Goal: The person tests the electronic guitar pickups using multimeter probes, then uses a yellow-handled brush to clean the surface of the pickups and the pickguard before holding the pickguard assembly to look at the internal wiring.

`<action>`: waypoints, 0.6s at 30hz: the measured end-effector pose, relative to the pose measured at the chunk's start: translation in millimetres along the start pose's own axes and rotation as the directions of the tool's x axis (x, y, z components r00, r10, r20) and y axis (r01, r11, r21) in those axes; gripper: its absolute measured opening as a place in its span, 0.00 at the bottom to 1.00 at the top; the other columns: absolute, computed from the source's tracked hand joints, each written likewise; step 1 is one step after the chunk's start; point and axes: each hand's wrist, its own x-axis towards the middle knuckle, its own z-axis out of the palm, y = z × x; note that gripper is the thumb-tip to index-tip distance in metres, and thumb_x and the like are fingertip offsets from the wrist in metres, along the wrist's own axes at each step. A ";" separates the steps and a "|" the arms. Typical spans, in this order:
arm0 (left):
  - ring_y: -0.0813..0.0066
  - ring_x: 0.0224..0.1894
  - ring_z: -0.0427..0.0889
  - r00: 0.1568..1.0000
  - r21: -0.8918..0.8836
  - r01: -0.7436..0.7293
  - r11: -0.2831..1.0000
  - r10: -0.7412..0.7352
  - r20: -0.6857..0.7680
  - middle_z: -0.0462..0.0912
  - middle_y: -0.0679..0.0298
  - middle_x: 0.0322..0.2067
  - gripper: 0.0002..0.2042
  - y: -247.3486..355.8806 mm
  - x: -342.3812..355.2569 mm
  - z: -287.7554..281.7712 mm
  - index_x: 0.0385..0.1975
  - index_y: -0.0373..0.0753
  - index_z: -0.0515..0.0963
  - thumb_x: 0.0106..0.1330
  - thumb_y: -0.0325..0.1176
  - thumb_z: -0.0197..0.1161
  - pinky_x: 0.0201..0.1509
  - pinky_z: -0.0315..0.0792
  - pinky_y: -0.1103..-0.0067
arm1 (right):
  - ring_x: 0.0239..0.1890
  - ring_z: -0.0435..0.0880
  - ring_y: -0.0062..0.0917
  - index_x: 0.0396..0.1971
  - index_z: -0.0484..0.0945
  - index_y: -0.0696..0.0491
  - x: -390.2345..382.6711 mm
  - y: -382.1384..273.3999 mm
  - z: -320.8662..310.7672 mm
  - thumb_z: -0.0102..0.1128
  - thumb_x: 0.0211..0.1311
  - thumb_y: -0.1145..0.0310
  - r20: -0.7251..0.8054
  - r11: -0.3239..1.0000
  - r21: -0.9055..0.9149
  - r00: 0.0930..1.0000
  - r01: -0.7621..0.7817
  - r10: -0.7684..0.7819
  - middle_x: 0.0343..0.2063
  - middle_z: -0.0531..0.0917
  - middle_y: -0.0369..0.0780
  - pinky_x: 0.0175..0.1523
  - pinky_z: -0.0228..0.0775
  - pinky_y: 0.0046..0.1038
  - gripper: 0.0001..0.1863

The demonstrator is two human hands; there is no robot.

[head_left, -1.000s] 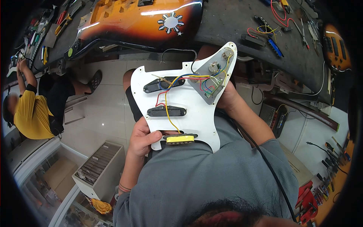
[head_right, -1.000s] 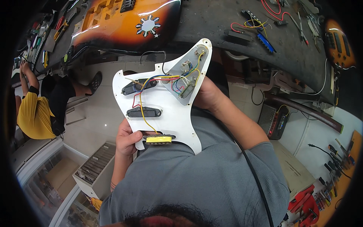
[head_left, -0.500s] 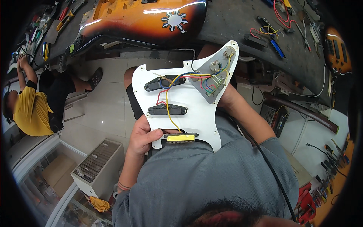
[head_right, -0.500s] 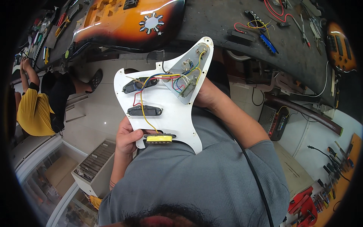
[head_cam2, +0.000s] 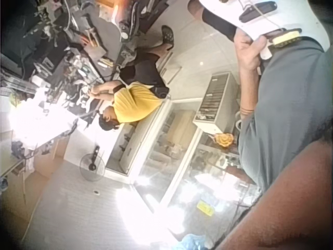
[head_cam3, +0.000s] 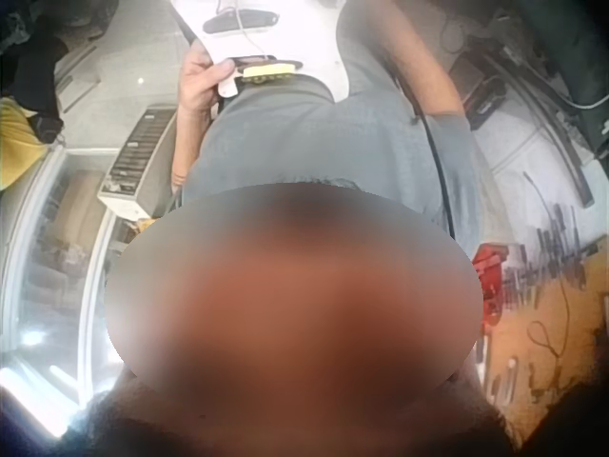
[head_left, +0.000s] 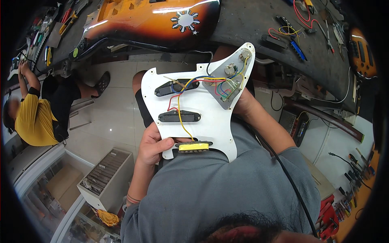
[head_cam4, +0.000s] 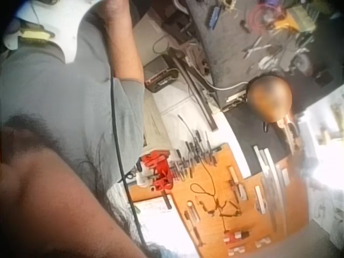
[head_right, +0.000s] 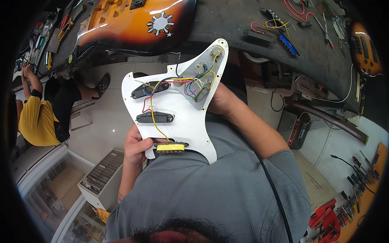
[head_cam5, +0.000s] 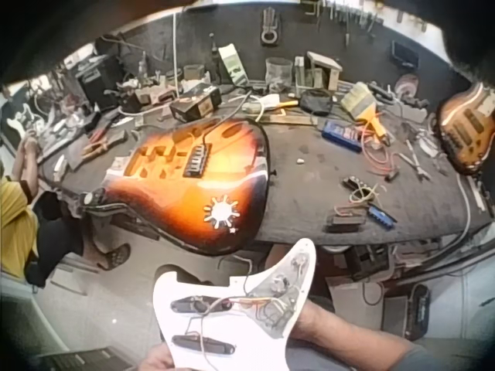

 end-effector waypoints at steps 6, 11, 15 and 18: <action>0.50 0.50 0.92 0.998 -0.015 0.017 1.000 -0.018 -0.065 0.86 0.39 0.53 0.30 -0.4 1.4 7.8 0.67 0.24 0.70 0.67 0.31 0.70 0.58 0.85 0.62 | 0.61 0.85 0.30 0.67 0.73 0.56 9.0 -4.3 18.0 0.72 0.68 0.53 -0.078 0.981 -0.126 0.984 0.149 -0.160 0.59 0.84 0.42 0.69 0.77 0.37 0.34; 0.47 0.53 0.91 1.000 0.008 -0.004 1.000 0.005 -0.029 0.85 0.38 0.55 0.29 -1.8 1.1 3.8 0.67 0.25 0.70 0.70 0.32 0.70 0.59 0.85 0.60 | 0.58 0.86 0.27 0.60 0.75 0.53 22.9 -7.3 10.6 0.77 0.64 0.54 0.125 0.976 0.168 0.979 0.137 -0.159 0.55 0.85 0.40 0.66 0.79 0.36 0.31; 0.48 0.53 0.91 1.000 -0.001 0.002 1.000 -0.002 -0.005 0.86 0.39 0.54 0.29 -2.1 -0.3 0.5 0.67 0.25 0.70 0.70 0.32 0.70 0.60 0.85 0.60 | 0.55 0.87 0.27 0.58 0.75 0.53 25.7 -10.7 11.3 0.79 0.62 0.54 0.142 0.986 0.024 0.976 0.163 -0.165 0.54 0.86 0.40 0.63 0.81 0.33 0.31; 0.48 0.53 0.91 1.000 -0.007 0.011 1.000 -0.011 -0.005 0.86 0.40 0.55 0.29 -3.7 -0.9 -2.1 0.67 0.26 0.70 0.69 0.31 0.70 0.61 0.84 0.60 | 0.55 0.88 0.27 0.59 0.76 0.54 25.6 -13.3 17.1 0.79 0.62 0.55 0.071 0.986 0.045 0.984 0.160 -0.163 0.53 0.86 0.40 0.62 0.82 0.32 0.32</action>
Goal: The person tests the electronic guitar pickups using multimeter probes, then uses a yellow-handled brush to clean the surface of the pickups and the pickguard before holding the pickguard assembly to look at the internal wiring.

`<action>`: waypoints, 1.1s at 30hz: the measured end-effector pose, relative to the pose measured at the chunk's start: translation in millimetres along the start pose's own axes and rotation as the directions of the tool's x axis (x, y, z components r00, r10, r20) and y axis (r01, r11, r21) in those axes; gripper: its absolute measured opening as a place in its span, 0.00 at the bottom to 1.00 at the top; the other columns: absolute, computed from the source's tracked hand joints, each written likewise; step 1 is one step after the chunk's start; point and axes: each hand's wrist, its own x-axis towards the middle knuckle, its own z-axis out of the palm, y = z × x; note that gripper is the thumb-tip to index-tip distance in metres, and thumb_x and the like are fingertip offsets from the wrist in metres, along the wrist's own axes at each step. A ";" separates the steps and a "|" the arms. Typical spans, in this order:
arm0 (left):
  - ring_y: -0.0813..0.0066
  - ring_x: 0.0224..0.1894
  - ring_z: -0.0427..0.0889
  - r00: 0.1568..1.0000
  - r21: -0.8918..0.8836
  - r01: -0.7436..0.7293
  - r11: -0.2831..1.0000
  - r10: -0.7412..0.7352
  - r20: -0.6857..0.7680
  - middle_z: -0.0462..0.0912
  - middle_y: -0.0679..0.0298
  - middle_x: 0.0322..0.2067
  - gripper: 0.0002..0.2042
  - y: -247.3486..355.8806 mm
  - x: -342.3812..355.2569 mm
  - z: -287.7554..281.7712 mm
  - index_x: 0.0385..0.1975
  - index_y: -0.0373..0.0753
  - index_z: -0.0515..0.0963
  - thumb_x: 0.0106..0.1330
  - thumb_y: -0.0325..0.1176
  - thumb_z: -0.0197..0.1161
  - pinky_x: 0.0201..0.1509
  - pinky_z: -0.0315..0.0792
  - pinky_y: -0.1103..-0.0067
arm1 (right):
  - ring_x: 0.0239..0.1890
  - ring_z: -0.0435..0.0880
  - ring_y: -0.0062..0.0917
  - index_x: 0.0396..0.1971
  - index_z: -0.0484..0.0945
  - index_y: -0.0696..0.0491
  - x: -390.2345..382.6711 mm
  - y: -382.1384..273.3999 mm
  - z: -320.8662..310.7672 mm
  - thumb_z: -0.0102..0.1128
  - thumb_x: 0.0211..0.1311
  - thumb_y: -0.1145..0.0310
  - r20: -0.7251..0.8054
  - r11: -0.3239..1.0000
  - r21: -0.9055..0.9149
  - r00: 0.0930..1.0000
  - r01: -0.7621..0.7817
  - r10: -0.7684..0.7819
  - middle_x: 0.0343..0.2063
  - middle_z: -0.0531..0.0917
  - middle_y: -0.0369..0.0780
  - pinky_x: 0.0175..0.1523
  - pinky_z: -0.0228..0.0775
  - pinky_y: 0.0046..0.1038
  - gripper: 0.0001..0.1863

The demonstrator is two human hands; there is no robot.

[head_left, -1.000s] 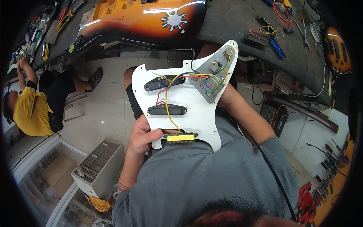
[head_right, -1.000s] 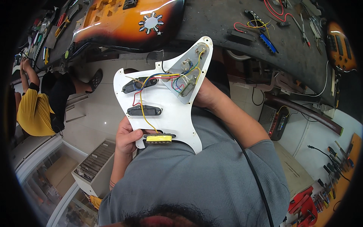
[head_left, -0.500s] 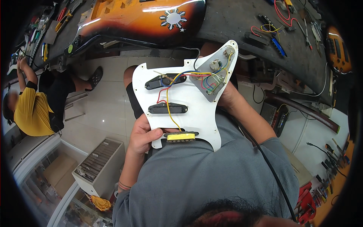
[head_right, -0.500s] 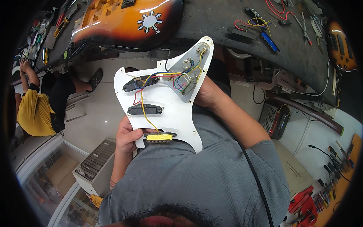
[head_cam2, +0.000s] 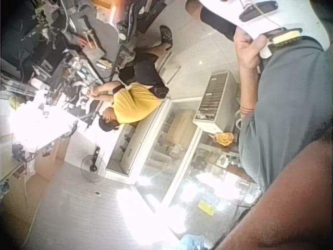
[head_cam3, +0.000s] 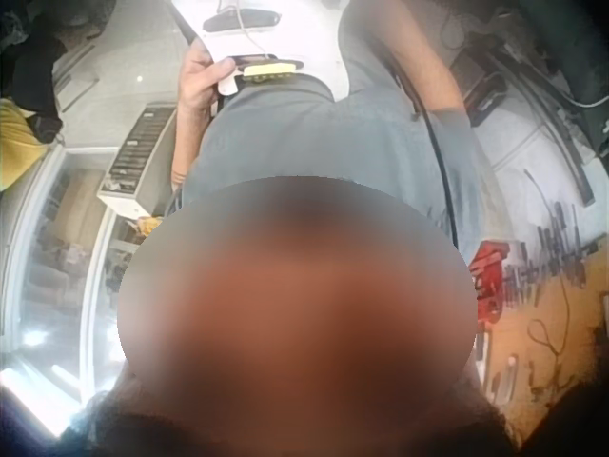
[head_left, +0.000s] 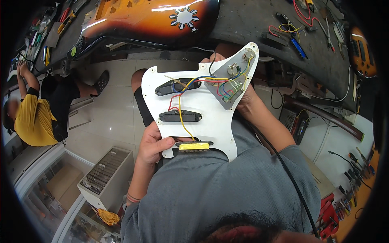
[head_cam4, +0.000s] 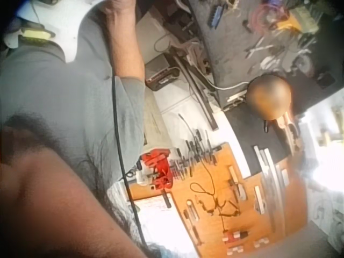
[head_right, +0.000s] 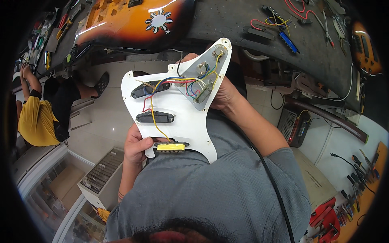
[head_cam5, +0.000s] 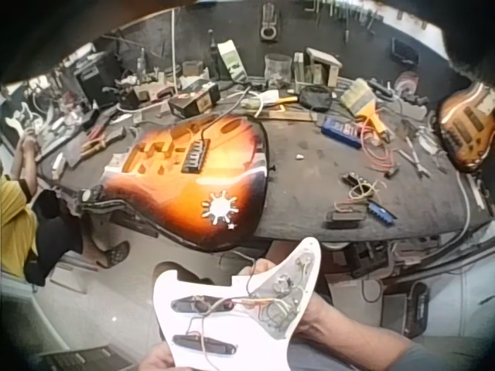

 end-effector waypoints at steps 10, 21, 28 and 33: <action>0.46 0.54 0.90 1.000 -0.004 -0.003 1.000 0.003 -0.024 0.85 0.40 0.57 0.31 -0.3 -0.1 1.1 0.68 0.26 0.70 0.68 0.31 0.71 0.62 0.84 0.59 | 0.60 0.87 0.34 0.69 0.73 0.55 -14.3 8.2 -9.4 0.76 0.64 0.56 -0.078 0.996 0.080 0.996 -0.036 0.042 0.60 0.85 0.45 0.69 0.78 0.42 0.37; 0.47 0.55 0.90 1.000 -0.007 0.006 1.000 -0.006 -0.019 0.85 0.40 0.58 0.31 -1.0 -1.2 0.1 0.69 0.25 0.69 0.69 0.31 0.71 0.63 0.83 0.58 | 0.58 0.88 0.36 0.65 0.78 0.60 -24.5 12.6 -24.7 0.70 0.69 0.52 -0.170 0.987 0.011 0.973 -0.158 0.157 0.59 0.86 0.48 0.67 0.80 0.44 0.33; 0.50 0.54 0.90 1.000 -0.034 0.002 0.999 -0.003 -0.028 0.85 0.42 0.58 0.32 -1.0 -1.4 0.0 0.70 0.26 0.69 0.68 0.30 0.71 0.62 0.83 0.61 | 0.59 0.87 0.35 0.67 0.76 0.59 -24.5 10.7 -23.0 0.68 0.70 0.54 -0.113 0.991 0.014 0.985 -0.132 0.133 0.60 0.86 0.47 0.68 0.79 0.43 0.33; 0.54 0.45 0.93 0.989 -0.037 -0.057 0.998 0.052 -0.141 0.89 0.40 0.46 0.32 -3.9 -1.0 1.8 0.67 0.23 0.68 0.65 0.30 0.71 0.55 0.88 0.64 | 0.64 0.83 0.32 0.71 0.72 0.58 -31.1 -4.6 -3.7 0.55 0.81 0.60 -0.180 0.987 -0.006 0.971 -0.164 0.160 0.64 0.83 0.45 0.72 0.73 0.39 0.26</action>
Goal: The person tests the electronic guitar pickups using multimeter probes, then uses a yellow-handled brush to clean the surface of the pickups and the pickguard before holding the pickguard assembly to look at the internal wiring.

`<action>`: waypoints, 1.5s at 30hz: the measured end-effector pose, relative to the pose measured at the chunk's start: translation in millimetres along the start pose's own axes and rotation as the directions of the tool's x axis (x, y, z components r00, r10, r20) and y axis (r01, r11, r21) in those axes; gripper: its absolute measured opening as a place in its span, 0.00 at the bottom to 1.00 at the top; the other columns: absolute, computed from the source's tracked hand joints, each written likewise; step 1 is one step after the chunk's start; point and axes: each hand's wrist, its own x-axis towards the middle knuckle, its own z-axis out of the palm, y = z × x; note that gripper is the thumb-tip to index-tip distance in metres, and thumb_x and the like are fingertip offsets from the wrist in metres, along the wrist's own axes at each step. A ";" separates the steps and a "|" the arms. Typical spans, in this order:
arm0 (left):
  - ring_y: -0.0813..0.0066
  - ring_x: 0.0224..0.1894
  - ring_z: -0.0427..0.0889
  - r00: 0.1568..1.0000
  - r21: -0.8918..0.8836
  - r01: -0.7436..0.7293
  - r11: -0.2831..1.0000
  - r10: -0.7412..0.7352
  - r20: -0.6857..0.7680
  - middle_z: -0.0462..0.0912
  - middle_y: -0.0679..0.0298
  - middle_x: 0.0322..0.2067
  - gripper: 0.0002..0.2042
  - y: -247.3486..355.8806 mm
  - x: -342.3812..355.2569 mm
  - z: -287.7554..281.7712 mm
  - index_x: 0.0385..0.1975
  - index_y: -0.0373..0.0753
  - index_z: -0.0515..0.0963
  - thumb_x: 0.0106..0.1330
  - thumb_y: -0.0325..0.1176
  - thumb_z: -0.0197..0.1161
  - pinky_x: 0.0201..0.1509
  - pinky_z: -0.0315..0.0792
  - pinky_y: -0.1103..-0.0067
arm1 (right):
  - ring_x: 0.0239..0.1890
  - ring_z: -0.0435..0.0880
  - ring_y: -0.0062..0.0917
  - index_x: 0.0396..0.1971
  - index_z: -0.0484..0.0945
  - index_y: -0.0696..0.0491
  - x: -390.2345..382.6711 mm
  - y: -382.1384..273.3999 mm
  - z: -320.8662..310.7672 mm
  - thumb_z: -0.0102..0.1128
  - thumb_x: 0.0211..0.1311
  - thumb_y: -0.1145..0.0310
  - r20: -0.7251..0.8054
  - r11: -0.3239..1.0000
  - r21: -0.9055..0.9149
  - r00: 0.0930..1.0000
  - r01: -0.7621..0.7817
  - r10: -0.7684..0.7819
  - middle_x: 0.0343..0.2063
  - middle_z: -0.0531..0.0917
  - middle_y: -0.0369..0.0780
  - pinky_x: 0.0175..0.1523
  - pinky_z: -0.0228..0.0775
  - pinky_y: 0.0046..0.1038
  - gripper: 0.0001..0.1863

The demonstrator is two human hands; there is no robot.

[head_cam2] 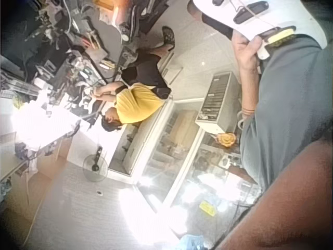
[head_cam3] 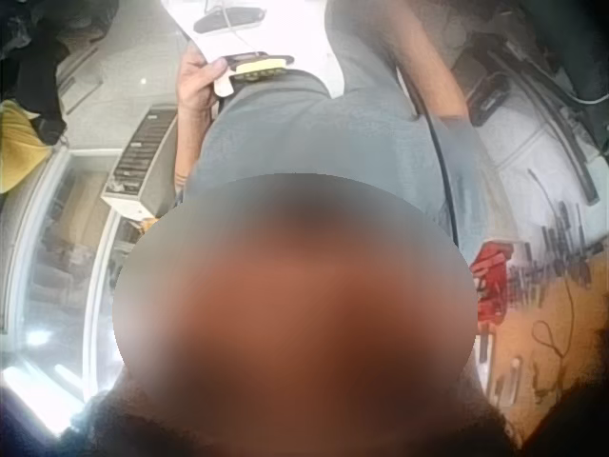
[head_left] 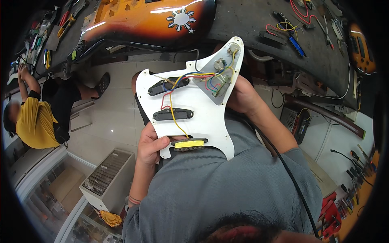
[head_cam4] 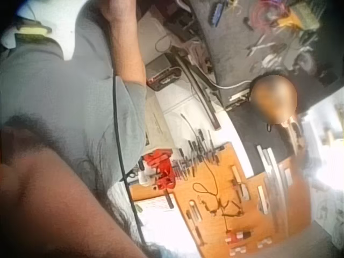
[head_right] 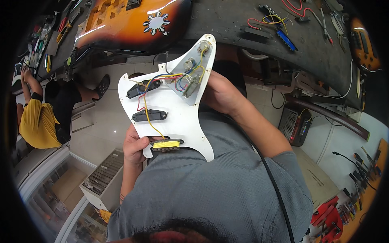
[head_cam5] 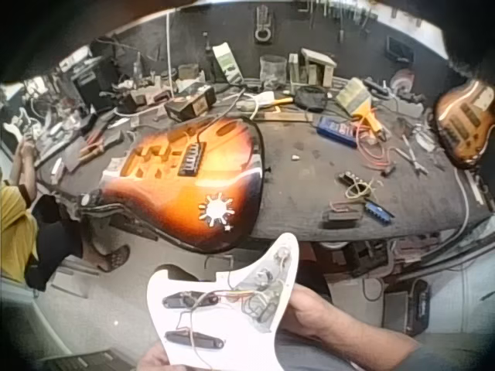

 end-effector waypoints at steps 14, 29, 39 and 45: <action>0.53 0.46 0.93 0.992 0.027 -0.070 0.997 0.066 0.111 0.88 0.37 0.46 0.28 12.9 6.6 -16.1 0.66 0.21 0.68 0.76 0.38 0.62 0.53 0.88 0.67 | 0.66 0.80 0.37 0.72 0.72 0.60 -6.9 -4.1 -2.9 0.47 0.78 0.54 0.224 0.999 0.021 0.974 -0.048 0.042 0.64 0.82 0.46 0.71 0.70 0.44 0.32; 0.52 0.37 0.92 0.991 0.106 -0.102 0.989 0.092 0.094 0.89 0.38 0.42 0.29 12.1 9.1 -18.7 0.67 0.21 0.66 0.79 0.42 0.59 0.40 0.89 0.65 | 0.59 0.83 0.28 0.68 0.73 0.64 -14.0 -62.1 25.9 0.75 0.66 0.65 0.120 0.785 -0.617 0.979 -0.057 0.165 0.59 0.85 0.46 0.66 0.75 0.33 0.35; 0.51 0.27 0.90 0.970 -0.038 -0.227 0.973 0.230 0.076 0.85 0.34 0.46 0.28 16.5 8.7 -11.3 0.70 0.20 0.60 0.80 0.37 0.50 0.23 0.86 0.66 | 0.54 0.83 0.22 0.69 0.71 0.59 -19.3 -46.7 59.7 0.70 0.74 0.63 0.155 0.743 -0.623 0.970 0.245 -0.189 0.56 0.84 0.40 0.60 0.77 0.29 0.30; 0.42 0.37 0.92 0.964 -0.249 -0.264 0.932 0.249 -0.091 0.81 0.28 0.54 0.29 48.7 12.9 25.0 0.72 0.17 0.56 0.81 0.36 0.46 0.30 0.91 0.63 | 0.49 0.85 0.26 0.65 0.70 0.61 -12.4 -39.9 78.1 0.61 0.80 0.59 0.326 0.331 -0.790 0.811 0.516 -0.486 0.52 0.85 0.45 0.56 0.76 0.31 0.25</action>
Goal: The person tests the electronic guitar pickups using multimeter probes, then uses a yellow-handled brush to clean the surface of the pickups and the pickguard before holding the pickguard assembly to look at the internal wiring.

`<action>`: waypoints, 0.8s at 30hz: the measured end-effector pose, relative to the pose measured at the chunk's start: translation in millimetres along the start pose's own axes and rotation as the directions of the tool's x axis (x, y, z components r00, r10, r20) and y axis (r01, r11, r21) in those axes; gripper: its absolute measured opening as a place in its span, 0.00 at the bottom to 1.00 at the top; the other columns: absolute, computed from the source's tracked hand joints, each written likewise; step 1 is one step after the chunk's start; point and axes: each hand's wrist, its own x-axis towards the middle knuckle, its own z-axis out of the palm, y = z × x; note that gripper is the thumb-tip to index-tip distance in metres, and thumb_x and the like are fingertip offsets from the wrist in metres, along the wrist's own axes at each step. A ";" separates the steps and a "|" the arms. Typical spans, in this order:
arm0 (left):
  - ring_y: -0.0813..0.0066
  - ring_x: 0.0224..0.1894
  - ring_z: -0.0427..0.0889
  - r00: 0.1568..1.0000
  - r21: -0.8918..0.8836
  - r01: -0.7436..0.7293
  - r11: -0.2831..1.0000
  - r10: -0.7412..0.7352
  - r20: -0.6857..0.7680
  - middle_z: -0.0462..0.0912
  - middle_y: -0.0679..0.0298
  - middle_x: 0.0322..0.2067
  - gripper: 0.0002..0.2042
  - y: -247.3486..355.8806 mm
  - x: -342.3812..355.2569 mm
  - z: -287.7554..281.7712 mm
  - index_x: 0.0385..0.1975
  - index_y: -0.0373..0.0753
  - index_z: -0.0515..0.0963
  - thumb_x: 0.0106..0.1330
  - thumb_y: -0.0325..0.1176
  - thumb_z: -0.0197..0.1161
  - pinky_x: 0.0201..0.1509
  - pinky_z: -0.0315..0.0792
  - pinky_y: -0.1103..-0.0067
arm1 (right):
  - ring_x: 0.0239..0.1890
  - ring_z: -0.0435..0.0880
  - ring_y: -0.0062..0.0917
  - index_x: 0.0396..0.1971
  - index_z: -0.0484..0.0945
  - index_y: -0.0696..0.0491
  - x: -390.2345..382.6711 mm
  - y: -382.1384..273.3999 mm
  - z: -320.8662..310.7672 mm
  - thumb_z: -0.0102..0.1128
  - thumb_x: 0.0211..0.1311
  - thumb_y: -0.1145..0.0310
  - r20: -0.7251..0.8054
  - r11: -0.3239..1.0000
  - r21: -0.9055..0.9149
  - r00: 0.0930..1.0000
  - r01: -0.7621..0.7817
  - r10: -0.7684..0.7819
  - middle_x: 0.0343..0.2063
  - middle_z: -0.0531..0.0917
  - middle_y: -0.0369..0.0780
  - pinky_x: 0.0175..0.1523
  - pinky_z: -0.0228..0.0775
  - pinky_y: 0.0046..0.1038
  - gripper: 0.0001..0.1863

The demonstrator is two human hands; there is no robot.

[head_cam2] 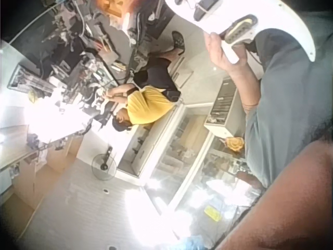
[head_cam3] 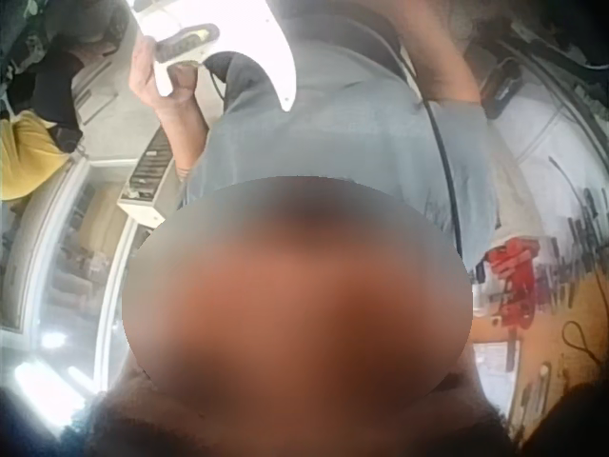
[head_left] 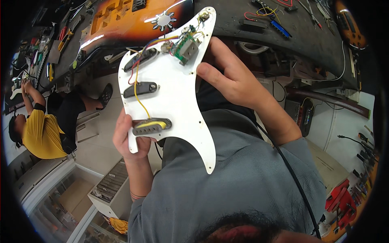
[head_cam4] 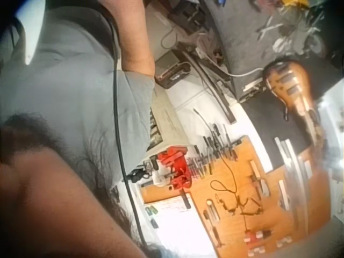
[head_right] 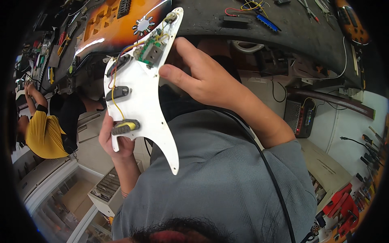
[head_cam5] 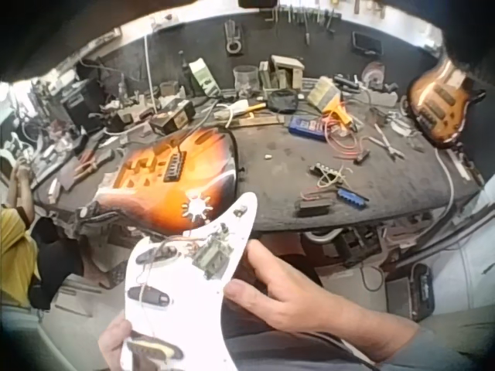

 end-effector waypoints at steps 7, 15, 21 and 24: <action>0.41 0.47 0.91 0.986 -0.045 -0.009 0.999 0.017 0.168 0.76 0.27 0.61 0.30 24.7 4.5 3.3 0.75 0.17 0.51 0.81 0.33 0.42 0.37 0.93 0.62 | 0.49 0.86 0.34 0.56 0.69 0.61 2.9 -13.3 7.2 0.56 0.83 0.54 -0.048 0.991 -0.119 0.997 0.056 -0.062 0.47 0.85 0.50 0.56 0.75 0.34 0.22; 0.34 0.48 0.90 0.966 -0.046 -0.004 0.999 0.016 0.257 0.75 0.25 0.61 0.29 26.7 -4.2 14.1 0.74 0.16 0.51 0.80 0.31 0.41 0.41 0.94 0.55 | 0.52 0.82 0.27 0.69 0.68 0.61 -9.7 -23.0 12.9 0.45 0.88 0.55 -0.029 0.995 0.042 0.996 0.086 -0.085 0.52 0.84 0.45 0.59 0.74 0.31 0.26; 0.35 0.49 0.89 0.956 -0.078 0.012 0.997 0.011 0.292 0.75 0.25 0.60 0.30 25.7 -9.1 18.4 0.74 0.17 0.51 0.78 0.30 0.43 0.41 0.94 0.56 | 0.47 0.83 0.22 0.66 0.72 0.60 -16.9 -37.6 9.0 0.44 0.89 0.56 0.046 0.994 0.096 0.997 0.059 -0.063 0.50 0.83 0.39 0.56 0.77 0.28 0.24; 0.36 0.47 0.91 0.953 -0.072 0.017 0.997 0.005 0.302 0.77 0.25 0.58 0.30 26.1 -9.6 17.5 0.74 0.17 0.51 0.78 0.31 0.43 0.39 0.94 0.57 | 0.45 0.83 0.20 0.66 0.72 0.60 -17.5 -44.7 8.7 0.46 0.88 0.56 0.072 0.969 0.247 0.997 -0.021 0.003 0.48 0.83 0.38 0.53 0.79 0.27 0.23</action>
